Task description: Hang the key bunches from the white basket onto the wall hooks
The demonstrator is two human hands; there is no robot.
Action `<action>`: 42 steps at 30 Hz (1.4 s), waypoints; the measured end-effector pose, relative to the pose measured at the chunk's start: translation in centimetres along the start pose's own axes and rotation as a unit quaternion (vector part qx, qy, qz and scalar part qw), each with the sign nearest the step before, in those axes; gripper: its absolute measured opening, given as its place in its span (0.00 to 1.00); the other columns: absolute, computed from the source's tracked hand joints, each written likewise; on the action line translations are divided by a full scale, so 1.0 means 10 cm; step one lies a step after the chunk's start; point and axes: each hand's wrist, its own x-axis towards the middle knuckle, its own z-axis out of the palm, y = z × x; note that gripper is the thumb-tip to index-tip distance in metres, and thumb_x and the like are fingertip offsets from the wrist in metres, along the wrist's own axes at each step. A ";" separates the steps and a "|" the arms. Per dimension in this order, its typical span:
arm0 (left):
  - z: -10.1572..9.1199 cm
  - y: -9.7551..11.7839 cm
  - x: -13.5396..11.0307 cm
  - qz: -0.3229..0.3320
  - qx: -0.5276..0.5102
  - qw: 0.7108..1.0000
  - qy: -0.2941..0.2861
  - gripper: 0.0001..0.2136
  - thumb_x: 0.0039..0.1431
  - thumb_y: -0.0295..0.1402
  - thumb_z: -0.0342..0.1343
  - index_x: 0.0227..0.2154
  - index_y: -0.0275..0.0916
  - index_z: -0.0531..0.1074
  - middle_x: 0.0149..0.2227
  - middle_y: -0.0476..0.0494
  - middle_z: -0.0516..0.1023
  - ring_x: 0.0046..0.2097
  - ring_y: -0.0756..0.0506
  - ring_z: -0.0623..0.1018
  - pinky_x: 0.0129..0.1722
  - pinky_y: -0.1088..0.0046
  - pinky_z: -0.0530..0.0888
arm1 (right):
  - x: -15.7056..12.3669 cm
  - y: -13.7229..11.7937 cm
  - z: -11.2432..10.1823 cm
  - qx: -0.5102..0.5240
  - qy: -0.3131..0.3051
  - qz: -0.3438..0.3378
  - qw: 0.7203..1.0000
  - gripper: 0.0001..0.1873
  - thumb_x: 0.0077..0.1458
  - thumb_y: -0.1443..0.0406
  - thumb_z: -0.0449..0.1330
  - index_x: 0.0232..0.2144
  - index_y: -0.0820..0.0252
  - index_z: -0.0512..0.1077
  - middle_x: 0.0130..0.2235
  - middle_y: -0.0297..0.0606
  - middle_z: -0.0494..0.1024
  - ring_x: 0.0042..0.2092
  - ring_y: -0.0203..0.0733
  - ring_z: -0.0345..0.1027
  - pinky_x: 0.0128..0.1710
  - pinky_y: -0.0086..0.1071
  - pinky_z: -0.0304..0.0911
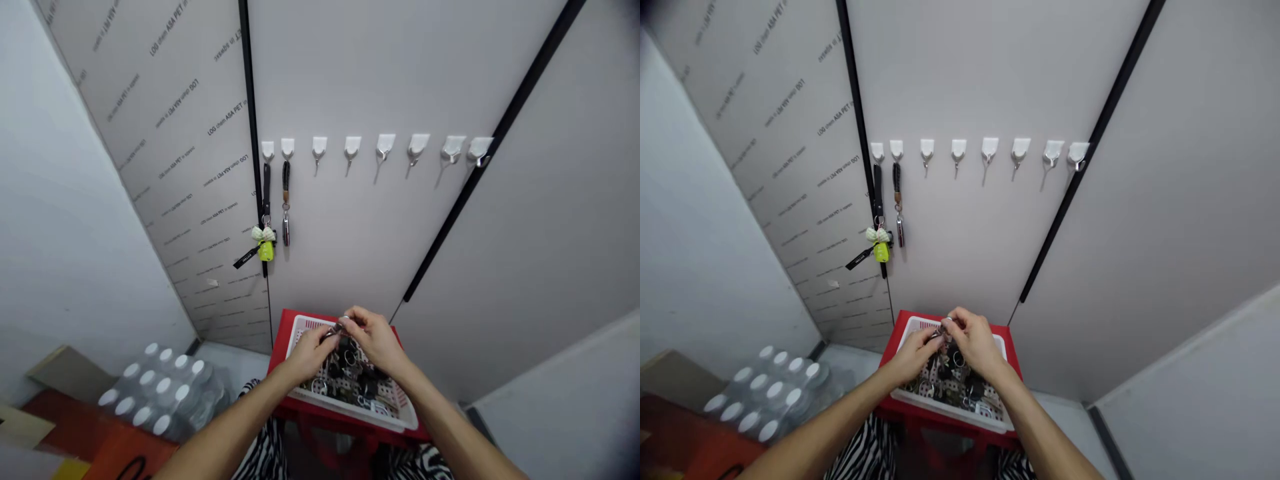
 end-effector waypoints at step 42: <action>-1.35 1.30 1.71 0.010 -0.207 0.926 0.315 0.11 0.39 0.34 0.51 0.10 0.33 0.62 0.11 0.51 0.63 0.17 0.55 0.63 0.22 0.79 0.61 | 2.16 -1.10 -0.59 0.050 0.216 -0.015 0.975 0.14 0.37 0.59 0.51 0.15 0.66 0.67 0.12 0.34 0.66 0.18 0.32 0.61 0.19 0.25 0.58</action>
